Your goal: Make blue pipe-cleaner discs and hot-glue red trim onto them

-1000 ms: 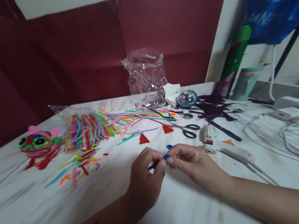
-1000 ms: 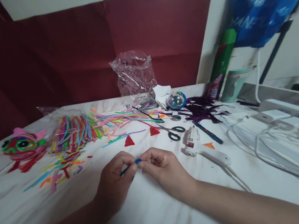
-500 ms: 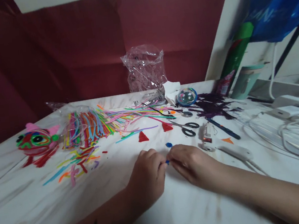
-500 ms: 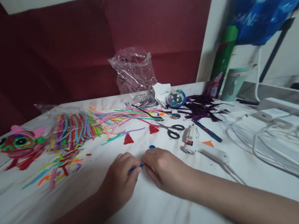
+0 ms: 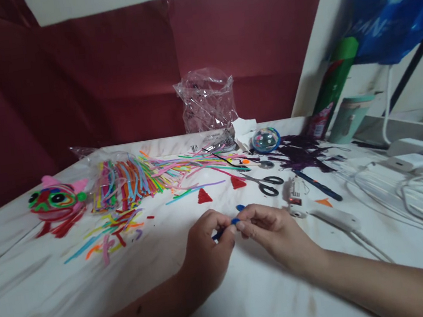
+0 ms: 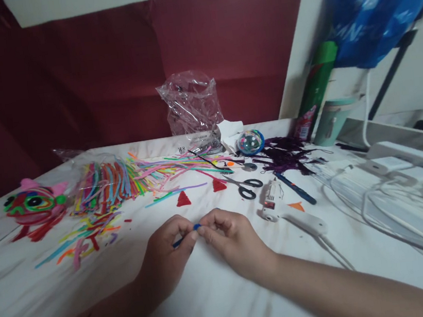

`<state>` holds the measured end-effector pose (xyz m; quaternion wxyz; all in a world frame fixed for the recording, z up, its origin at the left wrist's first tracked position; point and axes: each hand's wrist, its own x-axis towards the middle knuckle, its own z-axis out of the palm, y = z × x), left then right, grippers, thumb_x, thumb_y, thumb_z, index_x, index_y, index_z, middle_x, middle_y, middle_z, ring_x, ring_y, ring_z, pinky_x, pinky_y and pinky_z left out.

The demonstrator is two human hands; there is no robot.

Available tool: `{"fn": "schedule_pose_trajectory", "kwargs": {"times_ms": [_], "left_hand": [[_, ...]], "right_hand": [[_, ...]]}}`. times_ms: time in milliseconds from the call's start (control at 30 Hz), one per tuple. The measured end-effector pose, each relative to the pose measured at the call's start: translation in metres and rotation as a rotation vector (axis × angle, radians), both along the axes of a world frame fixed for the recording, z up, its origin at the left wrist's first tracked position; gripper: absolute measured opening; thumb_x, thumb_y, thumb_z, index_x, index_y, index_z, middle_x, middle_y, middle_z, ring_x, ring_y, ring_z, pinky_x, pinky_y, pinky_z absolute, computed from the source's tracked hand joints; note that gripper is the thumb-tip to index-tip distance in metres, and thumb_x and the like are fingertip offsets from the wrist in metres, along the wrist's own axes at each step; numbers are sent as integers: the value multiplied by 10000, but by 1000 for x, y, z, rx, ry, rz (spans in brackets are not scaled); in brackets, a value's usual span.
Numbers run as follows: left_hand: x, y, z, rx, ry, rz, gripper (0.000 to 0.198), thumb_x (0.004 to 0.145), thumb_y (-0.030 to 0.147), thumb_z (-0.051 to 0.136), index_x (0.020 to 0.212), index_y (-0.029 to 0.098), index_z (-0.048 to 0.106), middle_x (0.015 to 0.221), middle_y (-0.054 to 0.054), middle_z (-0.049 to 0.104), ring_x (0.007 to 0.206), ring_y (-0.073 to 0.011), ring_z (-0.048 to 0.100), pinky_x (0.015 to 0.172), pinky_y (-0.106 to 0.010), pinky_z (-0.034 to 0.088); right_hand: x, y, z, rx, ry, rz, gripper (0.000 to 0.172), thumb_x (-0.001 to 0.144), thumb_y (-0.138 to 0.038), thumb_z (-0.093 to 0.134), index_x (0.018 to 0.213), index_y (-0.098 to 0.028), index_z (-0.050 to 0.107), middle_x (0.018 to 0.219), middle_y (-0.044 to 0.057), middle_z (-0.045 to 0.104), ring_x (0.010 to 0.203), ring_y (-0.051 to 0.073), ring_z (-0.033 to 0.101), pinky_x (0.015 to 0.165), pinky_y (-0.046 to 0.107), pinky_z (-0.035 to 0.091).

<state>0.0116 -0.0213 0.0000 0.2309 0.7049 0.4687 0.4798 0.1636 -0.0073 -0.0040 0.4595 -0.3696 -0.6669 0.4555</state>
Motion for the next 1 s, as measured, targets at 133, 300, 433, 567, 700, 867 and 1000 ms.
{"fn": "schedule_pose_trajectory", "kwargs": {"times_ms": [133,300,433,567,700,867,1000], "left_hand": [[-1,2,-2,-14,90,4,128,738,133,498,616,170,502,602,30,486,586,-109,479,579,-221,376],[-5,5,-7,78,236,-27,120,760,97,460,674,175,486,654,10,498,613,-128,487,581,-238,373],[-7,5,-11,234,434,-77,158,794,85,406,683,176,472,686,-25,522,653,-160,485,606,-276,375],[-8,4,-6,225,428,-86,140,762,83,429,665,178,465,666,-15,508,625,-150,479,586,-265,370],[-6,1,4,38,137,13,115,758,134,469,652,178,481,635,18,492,578,-115,471,539,-221,363],[-1,-3,3,-29,-35,6,124,763,159,475,642,179,494,601,36,493,568,-104,465,547,-212,371],[2,-3,0,-19,-2,11,127,763,159,494,641,173,525,602,35,501,573,-105,469,561,-217,374]], "right_hand": [[6,1,3,187,-205,-34,175,838,-287,514,711,-179,569,620,-13,534,593,129,488,544,245,396],[11,6,7,509,-465,15,158,865,-181,423,764,-169,544,666,25,562,602,140,519,559,249,411],[14,9,8,669,-665,138,210,863,-140,372,791,-143,569,704,75,590,652,174,535,604,290,426],[14,10,10,481,-584,121,193,847,-177,422,763,-146,594,695,65,605,642,170,539,603,297,424],[9,8,12,57,-210,80,196,811,-350,543,805,-169,618,674,12,597,630,144,532,588,272,426],[2,2,8,-85,-24,20,257,729,-432,637,769,-179,621,617,-19,562,573,127,498,558,264,414],[2,-1,6,6,-81,-4,205,786,-379,586,732,-182,594,609,-20,547,582,130,494,561,259,410]]}}
